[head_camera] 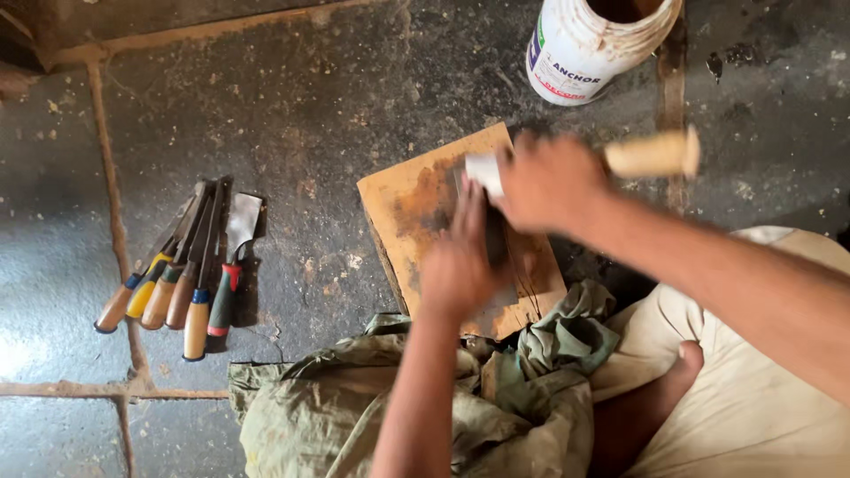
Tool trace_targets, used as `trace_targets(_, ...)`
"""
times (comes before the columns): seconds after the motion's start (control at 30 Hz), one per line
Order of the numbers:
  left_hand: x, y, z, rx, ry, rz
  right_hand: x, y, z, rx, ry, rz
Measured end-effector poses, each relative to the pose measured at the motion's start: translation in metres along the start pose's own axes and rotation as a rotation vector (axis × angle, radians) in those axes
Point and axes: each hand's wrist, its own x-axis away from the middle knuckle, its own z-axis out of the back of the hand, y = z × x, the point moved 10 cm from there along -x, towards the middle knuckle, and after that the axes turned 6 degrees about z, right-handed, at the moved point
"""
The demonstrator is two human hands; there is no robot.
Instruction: The person sits on the floor and sharpens a metal chisel by rubbing it against a sharpening stone placed on a wooden board. They repeatedly rub the chisel's edge on the stone, occasionally pausing to inspect the blade or adjust their grip.
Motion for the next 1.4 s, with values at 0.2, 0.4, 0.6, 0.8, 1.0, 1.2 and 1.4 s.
trace_targets(0.2, 0.112, 0.024, -0.030, 0.185, 0.015, -0.076, 0.094, -0.073, -0.009, 0.053, 0.032, 0.258)
trace_targets(0.4, -0.007, 0.000, -0.001, -0.102, 0.004, -0.011, 0.003, 0.005, -0.009, -0.020, -0.120, -0.056)
trace_targets(0.6, 0.114, 0.010, -0.050, 0.113, 0.143, -0.151, 0.101, -0.078, -0.023, 0.053, -0.021, 0.260)
trace_targets(0.8, -0.026, -0.001, 0.011, 0.051, 0.160, -0.080, -0.013, 0.023, -0.015, 0.025, -0.274, -0.053)
trace_targets(1.0, 0.103, 0.032, -0.016, -0.121, 0.194, -0.196, 0.087, -0.062, -0.025, 0.047, -0.179, 0.208)
trace_targets(1.2, -0.007, 0.002, 0.004, -0.074, -0.065, 0.054, 0.000, 0.016, -0.035, -0.070, -0.220, -0.096)
trace_targets(1.4, 0.079, 0.006, -0.044, -0.048, -0.008, -0.105, 0.077, -0.056, -0.025, -0.035, -0.092, 0.119)
